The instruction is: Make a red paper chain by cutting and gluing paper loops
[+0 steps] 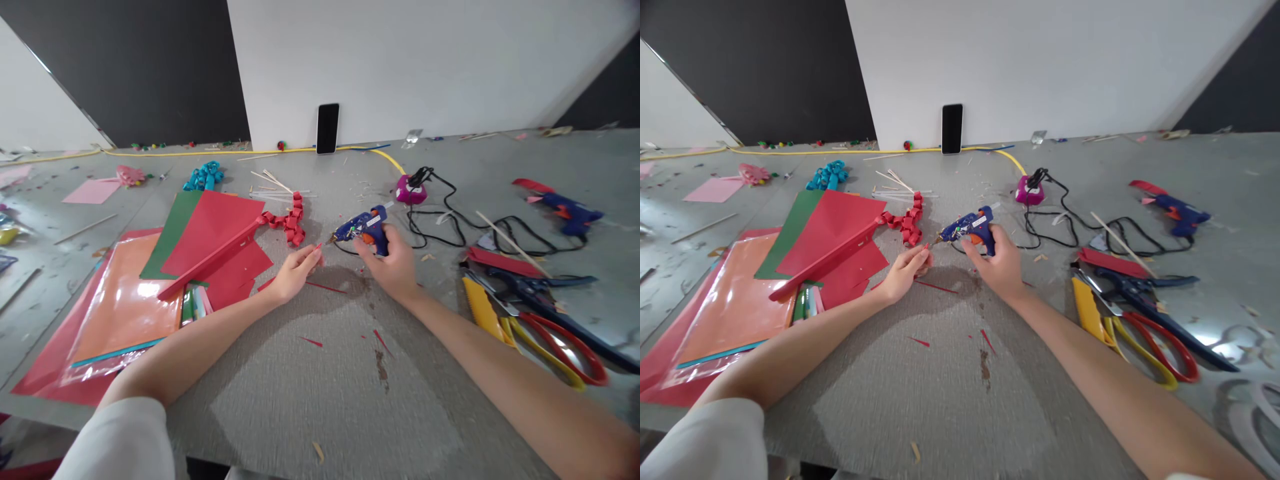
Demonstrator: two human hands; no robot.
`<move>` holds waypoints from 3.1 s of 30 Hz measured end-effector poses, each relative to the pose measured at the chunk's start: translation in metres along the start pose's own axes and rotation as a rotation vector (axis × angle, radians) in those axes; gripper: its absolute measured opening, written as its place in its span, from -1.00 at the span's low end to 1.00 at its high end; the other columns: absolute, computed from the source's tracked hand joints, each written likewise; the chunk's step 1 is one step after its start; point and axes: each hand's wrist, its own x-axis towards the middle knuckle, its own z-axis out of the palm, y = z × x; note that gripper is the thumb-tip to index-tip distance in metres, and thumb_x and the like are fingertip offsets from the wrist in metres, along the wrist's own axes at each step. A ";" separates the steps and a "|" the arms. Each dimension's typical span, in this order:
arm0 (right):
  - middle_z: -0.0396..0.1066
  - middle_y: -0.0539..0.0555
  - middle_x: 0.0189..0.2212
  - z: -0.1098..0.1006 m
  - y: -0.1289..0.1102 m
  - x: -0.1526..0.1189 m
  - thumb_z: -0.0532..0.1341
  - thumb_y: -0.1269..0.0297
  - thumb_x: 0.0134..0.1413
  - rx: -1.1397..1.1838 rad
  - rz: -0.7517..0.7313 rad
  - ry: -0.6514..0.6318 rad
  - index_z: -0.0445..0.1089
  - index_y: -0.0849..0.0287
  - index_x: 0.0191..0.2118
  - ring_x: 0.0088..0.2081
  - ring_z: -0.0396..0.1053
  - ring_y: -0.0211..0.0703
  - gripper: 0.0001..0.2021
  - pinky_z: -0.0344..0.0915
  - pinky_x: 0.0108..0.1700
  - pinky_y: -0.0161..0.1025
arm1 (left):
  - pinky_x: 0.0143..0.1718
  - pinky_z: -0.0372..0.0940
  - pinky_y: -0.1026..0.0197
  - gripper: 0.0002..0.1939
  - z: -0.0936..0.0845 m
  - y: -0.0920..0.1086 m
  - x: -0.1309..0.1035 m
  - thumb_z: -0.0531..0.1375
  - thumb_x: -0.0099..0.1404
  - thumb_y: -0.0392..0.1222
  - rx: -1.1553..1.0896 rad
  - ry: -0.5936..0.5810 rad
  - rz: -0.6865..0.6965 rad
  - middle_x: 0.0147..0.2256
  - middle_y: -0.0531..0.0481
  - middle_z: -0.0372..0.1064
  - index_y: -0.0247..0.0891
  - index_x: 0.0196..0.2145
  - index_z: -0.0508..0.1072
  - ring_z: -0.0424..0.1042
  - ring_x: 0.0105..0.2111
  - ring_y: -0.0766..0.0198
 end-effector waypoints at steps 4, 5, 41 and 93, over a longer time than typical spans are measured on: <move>0.35 -0.02 -0.46 -0.001 -0.001 0.000 0.32 -0.12 0.17 0.010 0.016 -0.002 0.33 0.06 -0.23 -0.41 0.33 -0.12 -0.64 0.31 -0.27 -0.13 | -0.46 -0.10 0.25 -0.33 0.000 0.002 0.000 0.12 0.37 0.48 0.011 0.000 0.004 -0.53 0.14 0.00 -0.26 -0.41 0.33 -0.05 -0.52 0.38; 0.34 -0.03 -0.47 -0.001 -0.001 0.001 0.32 -0.12 0.17 0.009 0.017 -0.003 0.33 0.06 -0.24 -0.42 0.32 -0.12 -0.65 0.30 -0.28 -0.13 | -0.45 -0.09 0.25 -0.34 0.000 0.002 0.000 0.13 0.38 0.47 0.038 0.002 0.015 -0.52 0.13 0.02 -0.26 -0.42 0.32 -0.02 -0.52 0.38; 0.44 0.03 -0.42 0.000 0.002 0.001 0.31 -0.08 0.19 -0.003 -0.006 -0.035 0.32 0.05 -0.27 -0.38 0.39 -0.07 -0.68 0.33 -0.24 -0.12 | -0.42 -0.07 0.23 -0.40 0.002 0.009 -0.005 0.10 0.44 0.31 0.303 0.065 0.008 -0.49 0.12 0.09 -0.34 -0.20 0.60 0.00 -0.49 0.36; 0.32 -0.04 -0.49 -0.001 -0.001 0.000 0.32 -0.06 0.18 0.045 0.060 -0.080 0.34 0.07 -0.28 -0.47 0.25 -0.17 -0.69 0.22 -0.33 -0.17 | -0.38 -0.05 0.22 -0.30 0.000 0.007 -0.003 0.04 0.44 0.42 0.142 0.036 0.005 -0.50 0.10 0.02 -0.34 -0.33 0.53 0.02 -0.47 0.33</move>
